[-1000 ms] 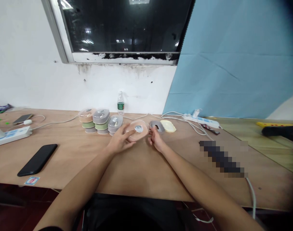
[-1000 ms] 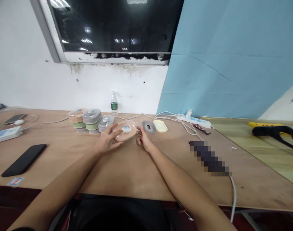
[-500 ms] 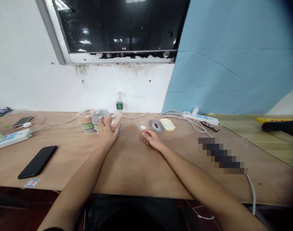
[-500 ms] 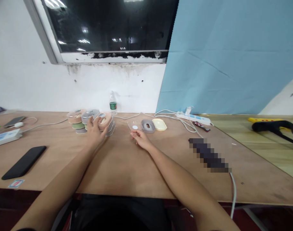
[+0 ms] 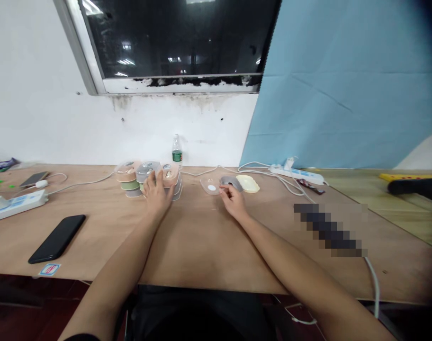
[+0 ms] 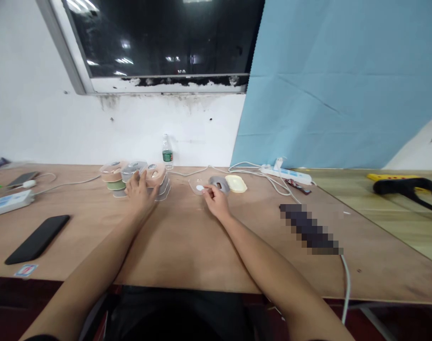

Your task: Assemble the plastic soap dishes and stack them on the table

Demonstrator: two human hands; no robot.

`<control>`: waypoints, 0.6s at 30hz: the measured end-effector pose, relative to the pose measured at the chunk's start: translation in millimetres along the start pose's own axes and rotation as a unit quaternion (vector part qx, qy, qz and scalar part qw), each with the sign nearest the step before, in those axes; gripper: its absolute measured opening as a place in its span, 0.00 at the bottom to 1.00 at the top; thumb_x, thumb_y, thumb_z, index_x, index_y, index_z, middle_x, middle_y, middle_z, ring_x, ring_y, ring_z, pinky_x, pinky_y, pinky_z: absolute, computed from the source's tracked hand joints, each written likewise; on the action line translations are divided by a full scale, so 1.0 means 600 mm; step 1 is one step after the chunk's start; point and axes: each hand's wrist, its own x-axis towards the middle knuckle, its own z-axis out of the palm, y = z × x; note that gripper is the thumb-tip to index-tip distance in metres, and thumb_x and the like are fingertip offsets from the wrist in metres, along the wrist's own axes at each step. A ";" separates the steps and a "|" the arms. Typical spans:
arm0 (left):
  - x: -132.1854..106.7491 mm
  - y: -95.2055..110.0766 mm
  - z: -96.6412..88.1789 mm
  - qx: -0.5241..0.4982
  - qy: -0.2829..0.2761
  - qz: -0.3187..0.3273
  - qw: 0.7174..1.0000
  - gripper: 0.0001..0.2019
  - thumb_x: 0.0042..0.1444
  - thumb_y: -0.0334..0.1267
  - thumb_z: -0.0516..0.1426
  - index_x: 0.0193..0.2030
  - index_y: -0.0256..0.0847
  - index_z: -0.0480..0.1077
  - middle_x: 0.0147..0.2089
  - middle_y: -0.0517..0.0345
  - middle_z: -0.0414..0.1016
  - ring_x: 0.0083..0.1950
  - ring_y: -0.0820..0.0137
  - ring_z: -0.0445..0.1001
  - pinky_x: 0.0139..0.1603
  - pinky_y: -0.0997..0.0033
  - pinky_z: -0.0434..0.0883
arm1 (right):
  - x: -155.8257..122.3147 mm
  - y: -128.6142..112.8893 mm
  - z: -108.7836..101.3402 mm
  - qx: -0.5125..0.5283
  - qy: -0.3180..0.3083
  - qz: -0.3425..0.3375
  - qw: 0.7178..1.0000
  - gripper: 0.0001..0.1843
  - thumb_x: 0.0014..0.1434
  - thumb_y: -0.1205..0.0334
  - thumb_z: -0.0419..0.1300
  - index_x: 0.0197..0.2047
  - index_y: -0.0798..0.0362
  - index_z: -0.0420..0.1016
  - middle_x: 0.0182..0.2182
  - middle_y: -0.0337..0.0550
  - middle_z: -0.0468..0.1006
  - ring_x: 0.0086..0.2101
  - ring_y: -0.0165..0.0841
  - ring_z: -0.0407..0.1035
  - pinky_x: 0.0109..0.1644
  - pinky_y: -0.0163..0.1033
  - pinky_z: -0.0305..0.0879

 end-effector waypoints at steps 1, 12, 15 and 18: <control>0.001 -0.001 0.001 0.000 0.000 0.000 1.000 0.33 0.58 0.52 0.55 0.67 0.43 0.56 0.69 0.40 0.52 0.65 0.45 0.54 0.62 0.45 0.55 | 0.003 0.002 -0.004 -0.008 0.021 -0.005 1.000 0.20 0.59 0.47 0.56 0.46 0.53 0.74 0.26 0.39 0.73 0.26 0.32 0.66 0.32 0.36 0.62; -0.019 0.011 -0.006 -0.094 0.047 0.140 0.985 0.20 0.58 0.46 0.56 0.56 0.42 0.68 0.65 0.44 0.59 0.65 0.52 0.56 0.63 0.51 0.55 | 0.060 0.136 -0.109 -0.171 0.160 0.136 0.963 0.20 0.59 0.57 0.50 0.49 0.57 0.73 0.44 0.53 0.77 0.43 0.40 0.70 0.49 0.44 0.64; -0.034 0.028 -0.006 -0.144 -0.013 0.227 0.963 0.15 0.60 0.45 0.55 0.51 0.43 0.71 0.60 0.46 0.66 0.61 0.56 0.62 0.60 0.54 0.60 | 0.060 0.152 -0.124 -0.236 0.077 0.200 0.948 0.21 0.57 0.63 0.50 0.52 0.57 0.73 0.47 0.53 0.76 0.47 0.42 0.69 0.52 0.45 0.63; -0.048 0.046 -0.008 -0.197 -0.121 0.313 0.921 0.14 0.62 0.44 0.52 0.48 0.41 0.71 0.51 0.48 0.72 0.53 0.61 0.69 0.54 0.59 0.65 | 0.059 0.151 -0.122 -0.267 0.008 0.224 0.937 0.25 0.57 0.65 0.52 0.58 0.56 0.68 0.48 0.52 0.76 0.45 0.42 0.70 0.50 0.44 0.64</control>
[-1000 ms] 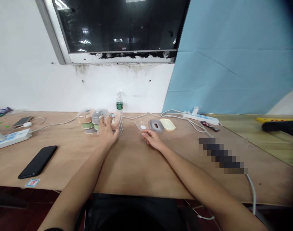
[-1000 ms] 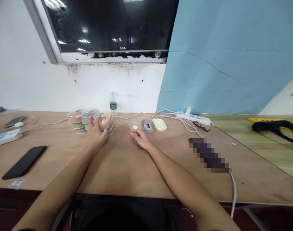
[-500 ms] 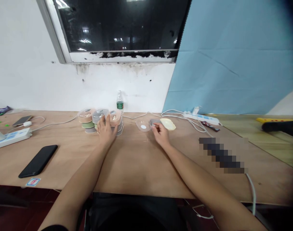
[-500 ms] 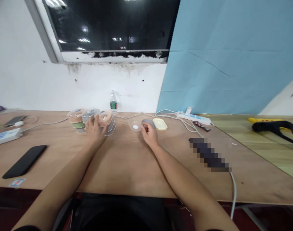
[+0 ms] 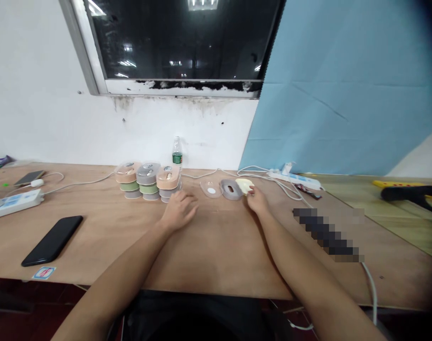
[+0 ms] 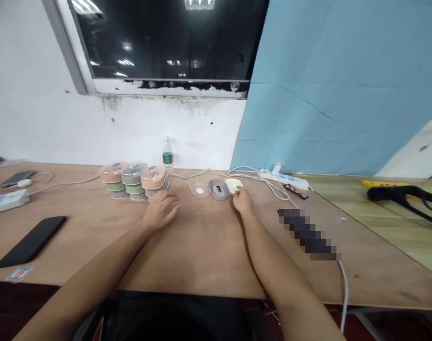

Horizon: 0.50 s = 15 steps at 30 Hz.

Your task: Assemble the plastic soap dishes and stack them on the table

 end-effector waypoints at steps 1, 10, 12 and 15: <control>0.000 0.006 0.002 -0.025 -0.035 0.019 0.999 0.13 0.63 0.44 0.52 0.48 0.40 0.71 0.49 0.49 0.74 0.51 0.62 0.70 0.52 0.60 0.66 | -0.001 -0.002 0.001 -0.015 -0.010 -0.006 1.000 0.26 0.56 0.65 0.53 0.59 0.55 0.67 0.48 0.51 0.76 0.45 0.42 0.71 0.48 0.43 0.64; -0.004 0.008 0.014 -0.095 -0.167 -0.005 0.981 0.14 0.62 0.44 0.53 0.47 0.40 0.71 0.44 0.51 0.76 0.46 0.63 0.73 0.48 0.63 0.70 | -0.006 -0.010 -0.006 -0.068 0.079 -0.012 0.995 0.10 0.57 0.61 0.53 0.39 0.55 0.72 0.39 0.52 0.74 0.40 0.41 0.68 0.44 0.44 0.63; -0.004 0.004 0.012 -0.104 -0.162 -0.023 0.981 0.15 0.62 0.44 0.53 0.50 0.40 0.70 0.46 0.51 0.76 0.46 0.63 0.74 0.48 0.62 0.71 | -0.013 -0.024 -0.012 -0.007 0.154 -0.040 0.987 0.11 0.59 0.59 0.52 0.40 0.55 0.70 0.40 0.52 0.72 0.41 0.41 0.67 0.45 0.44 0.62; -0.007 0.002 0.013 -0.113 -0.147 -0.039 0.982 0.19 0.61 0.45 0.53 0.56 0.41 0.66 0.52 0.49 0.72 0.47 0.63 0.73 0.50 0.61 0.71 | -0.033 -0.058 -0.016 0.083 0.197 -0.126 0.969 0.17 0.55 0.50 0.58 0.42 0.54 0.67 0.39 0.49 0.71 0.40 0.39 0.65 0.45 0.43 0.63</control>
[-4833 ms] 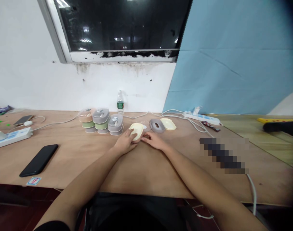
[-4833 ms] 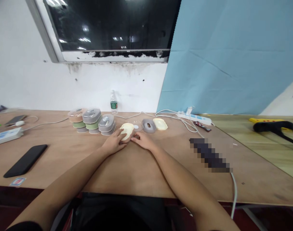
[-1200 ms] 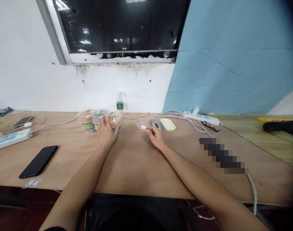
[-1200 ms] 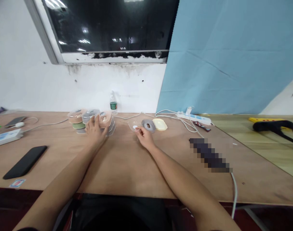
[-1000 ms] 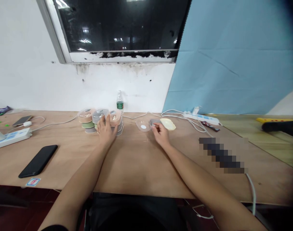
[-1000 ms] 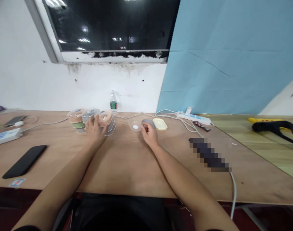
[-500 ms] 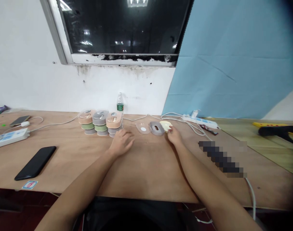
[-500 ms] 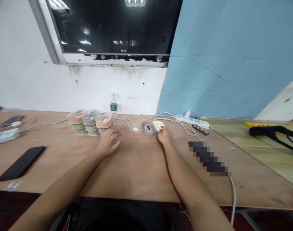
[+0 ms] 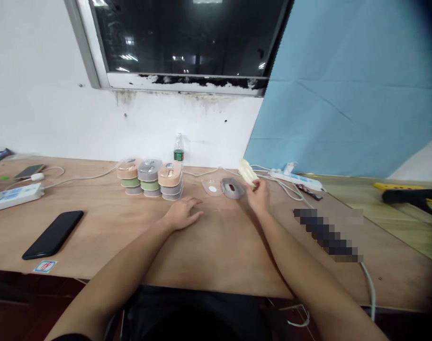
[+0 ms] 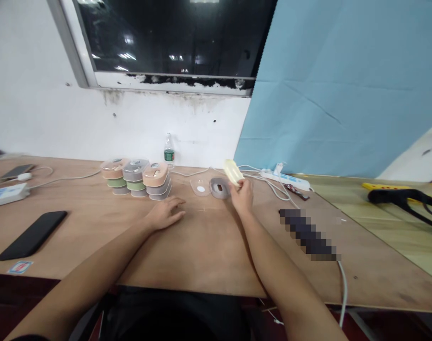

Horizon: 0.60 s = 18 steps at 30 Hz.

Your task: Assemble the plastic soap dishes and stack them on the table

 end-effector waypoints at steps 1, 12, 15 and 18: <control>-0.001 -0.001 0.001 0.000 0.007 -0.005 1.000 0.21 0.61 0.46 0.53 0.59 0.41 0.63 0.54 0.48 0.70 0.48 0.62 0.73 0.50 0.61 0.71 | -0.007 -0.015 0.000 0.031 -0.009 -0.019 0.999 0.20 0.53 0.48 0.60 0.43 0.53 0.67 0.38 0.47 0.71 0.38 0.38 0.65 0.43 0.42 0.63; -0.001 -0.016 0.007 0.009 0.053 -0.085 0.995 0.30 0.62 0.53 0.51 0.65 0.40 0.54 0.59 0.44 0.64 0.46 0.62 0.73 0.52 0.57 0.70 | -0.093 -0.119 0.011 0.170 -0.335 -0.092 0.922 0.19 0.61 0.47 0.53 0.39 0.53 0.76 0.31 0.42 0.76 0.30 0.34 0.69 0.34 0.38 0.66; -0.005 -0.027 0.014 0.040 -0.045 -0.068 0.996 0.23 0.61 0.52 0.51 0.58 0.41 0.64 0.54 0.48 0.68 0.49 0.61 0.73 0.53 0.59 0.70 | -0.094 -0.121 0.017 0.106 -0.343 -0.161 0.919 0.17 0.57 0.50 0.59 0.43 0.52 0.78 0.38 0.46 0.76 0.37 0.37 0.71 0.44 0.42 0.67; -0.009 -0.036 0.021 0.048 -0.079 -0.057 0.994 0.22 0.61 0.52 0.51 0.56 0.41 0.67 0.55 0.48 0.66 0.49 0.62 0.73 0.54 0.60 0.69 | -0.084 -0.112 0.018 0.078 -0.281 -0.160 0.943 0.19 0.58 0.52 0.59 0.49 0.51 0.76 0.45 0.48 0.74 0.42 0.39 0.70 0.48 0.44 0.68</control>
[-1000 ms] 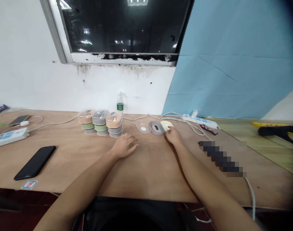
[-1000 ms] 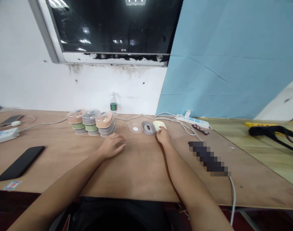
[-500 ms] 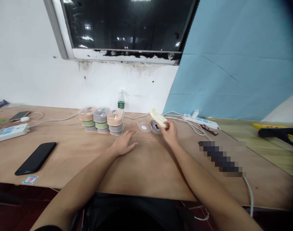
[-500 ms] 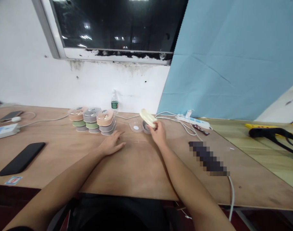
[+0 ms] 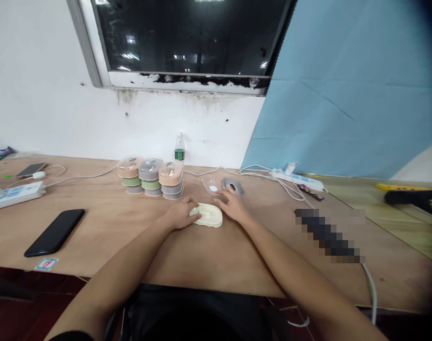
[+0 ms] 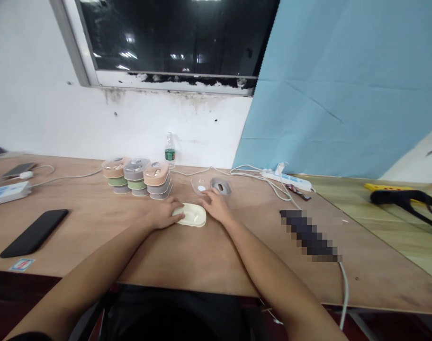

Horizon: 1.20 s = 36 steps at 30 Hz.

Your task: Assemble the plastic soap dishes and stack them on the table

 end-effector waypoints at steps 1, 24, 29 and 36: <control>0.000 -0.001 0.001 -0.001 0.001 0.002 1.000 0.23 0.61 0.52 0.51 0.57 0.41 0.66 0.55 0.48 0.66 0.49 0.62 0.73 0.54 0.60 0.69 | 0.002 0.007 -0.003 -0.007 0.025 0.016 1.000 0.19 0.59 0.52 0.57 0.50 0.51 0.75 0.47 0.49 0.73 0.43 0.39 0.70 0.47 0.44 0.68; 0.001 0.026 -0.026 -0.068 0.182 -0.028 0.981 0.37 0.60 0.49 0.55 0.70 0.41 0.41 0.64 0.41 0.58 0.50 0.61 0.72 0.51 0.59 0.71 | -0.012 0.002 -0.030 -0.019 0.141 0.013 0.990 0.22 0.53 0.61 0.55 0.52 0.51 0.68 0.45 0.50 0.72 0.44 0.41 0.69 0.50 0.46 0.66; -0.005 0.038 -0.040 -0.076 0.190 -0.020 0.979 0.31 0.61 0.51 0.53 0.67 0.41 0.51 0.52 0.47 0.71 0.39 0.66 0.73 0.43 0.65 0.72 | -0.028 -0.030 -0.013 0.057 0.111 -0.016 0.992 0.31 0.58 0.54 0.53 0.64 0.53 0.57 0.53 0.53 0.71 0.49 0.42 0.68 0.53 0.46 0.66; -0.005 0.043 -0.046 -0.064 0.202 -0.091 0.973 0.34 0.60 0.53 0.53 0.68 0.40 0.51 0.46 0.51 0.75 0.41 0.63 0.75 0.41 0.66 0.71 | -0.014 -0.043 -0.011 0.142 0.036 0.048 0.988 0.26 0.62 0.44 0.50 0.56 0.51 0.69 0.50 0.47 0.76 0.47 0.41 0.71 0.51 0.43 0.66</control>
